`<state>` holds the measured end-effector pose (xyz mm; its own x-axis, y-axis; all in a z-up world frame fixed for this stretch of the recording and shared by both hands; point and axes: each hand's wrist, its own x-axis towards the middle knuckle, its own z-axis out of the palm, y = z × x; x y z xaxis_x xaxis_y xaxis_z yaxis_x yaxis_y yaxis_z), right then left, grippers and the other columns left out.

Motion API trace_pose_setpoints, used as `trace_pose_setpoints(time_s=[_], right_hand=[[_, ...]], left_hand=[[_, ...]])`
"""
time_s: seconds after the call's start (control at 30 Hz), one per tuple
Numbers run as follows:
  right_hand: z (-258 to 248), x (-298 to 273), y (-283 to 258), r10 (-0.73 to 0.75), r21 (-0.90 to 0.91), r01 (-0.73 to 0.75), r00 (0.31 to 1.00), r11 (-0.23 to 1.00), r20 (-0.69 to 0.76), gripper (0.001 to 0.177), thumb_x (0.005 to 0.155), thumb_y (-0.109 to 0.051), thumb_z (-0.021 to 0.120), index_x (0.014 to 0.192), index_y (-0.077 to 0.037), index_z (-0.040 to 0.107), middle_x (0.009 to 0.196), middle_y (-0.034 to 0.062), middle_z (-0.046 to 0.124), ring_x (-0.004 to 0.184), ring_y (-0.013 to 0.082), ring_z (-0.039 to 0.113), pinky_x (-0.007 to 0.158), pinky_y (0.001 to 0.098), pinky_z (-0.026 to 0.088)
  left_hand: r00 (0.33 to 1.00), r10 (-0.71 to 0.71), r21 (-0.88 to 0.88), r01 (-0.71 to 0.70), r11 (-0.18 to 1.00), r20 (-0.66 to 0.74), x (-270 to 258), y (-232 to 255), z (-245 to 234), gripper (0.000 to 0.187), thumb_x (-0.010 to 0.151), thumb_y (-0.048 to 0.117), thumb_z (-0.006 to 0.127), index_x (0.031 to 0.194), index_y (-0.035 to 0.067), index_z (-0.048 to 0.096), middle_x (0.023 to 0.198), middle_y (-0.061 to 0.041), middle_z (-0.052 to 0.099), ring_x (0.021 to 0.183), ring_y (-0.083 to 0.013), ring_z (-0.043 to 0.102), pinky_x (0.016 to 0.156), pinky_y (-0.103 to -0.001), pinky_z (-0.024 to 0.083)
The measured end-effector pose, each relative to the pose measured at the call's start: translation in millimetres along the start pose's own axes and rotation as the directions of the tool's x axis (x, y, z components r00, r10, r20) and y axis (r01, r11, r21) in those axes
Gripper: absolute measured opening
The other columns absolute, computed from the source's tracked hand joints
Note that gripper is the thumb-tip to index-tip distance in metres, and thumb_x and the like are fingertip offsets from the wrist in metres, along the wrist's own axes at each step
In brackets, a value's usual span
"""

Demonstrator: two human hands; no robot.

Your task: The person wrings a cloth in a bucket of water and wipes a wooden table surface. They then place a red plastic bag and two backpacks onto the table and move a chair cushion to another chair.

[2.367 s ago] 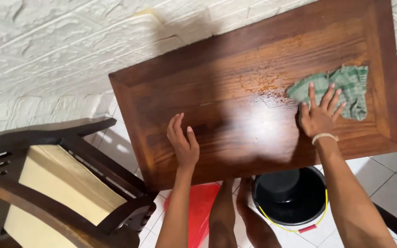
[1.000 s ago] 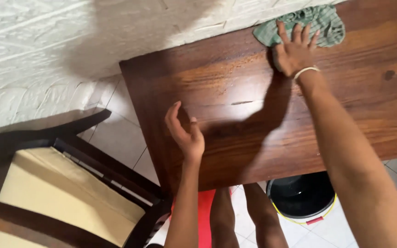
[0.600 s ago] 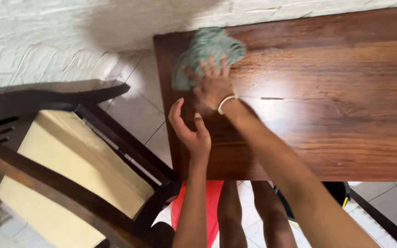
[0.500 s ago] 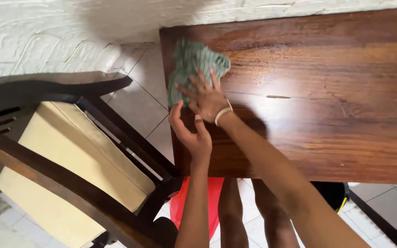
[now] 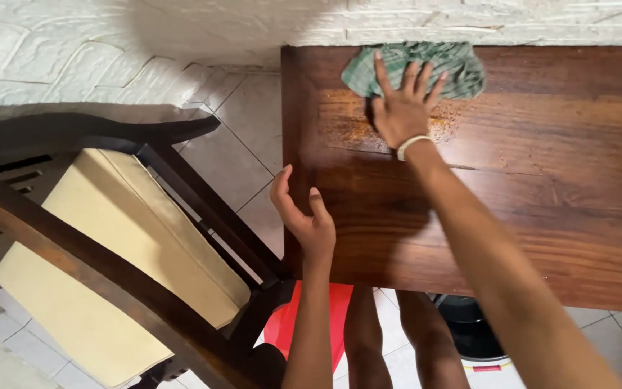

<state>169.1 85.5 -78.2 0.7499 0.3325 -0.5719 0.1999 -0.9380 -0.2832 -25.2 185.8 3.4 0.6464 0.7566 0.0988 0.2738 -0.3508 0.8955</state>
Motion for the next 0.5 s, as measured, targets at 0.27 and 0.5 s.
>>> trace_pose_setpoints(time_s=[0.27,0.5], right_hand=[[36.8,19.2,-68.1,-0.175,-0.037,0.172,0.981,0.984,-0.082,0.066,0.105,-0.043,0.033,0.164,-0.038,0.002,0.167,0.0288,0.017,0.152,0.0517,0.0,0.113,0.0685,-0.015],[49.0,-3.8,-15.4,-0.644,-0.235,0.62,0.764,0.748,-0.036,0.061,0.108,-0.058,0.009,0.165,-0.038,0.018,0.162,0.0177,0.037,0.156,0.038,0.007,0.122,0.0576,-0.009]], left_hand=[[0.977,0.168,0.129,-0.185,0.974,0.134,33.3,-36.0,-4.3,0.034,0.106,0.026,0.052,0.135,0.008,0.057,0.134,-0.011,0.062,0.127,-0.0304,0.058,0.114,-0.046,0.042],[0.985,0.082,0.086,-0.096,0.992,0.154,56.6,-44.7,-12.5,0.039,0.114,0.027,0.033,0.141,0.009,0.053,0.142,-0.009,0.057,0.135,-0.0276,0.052,0.114,-0.044,0.043]])
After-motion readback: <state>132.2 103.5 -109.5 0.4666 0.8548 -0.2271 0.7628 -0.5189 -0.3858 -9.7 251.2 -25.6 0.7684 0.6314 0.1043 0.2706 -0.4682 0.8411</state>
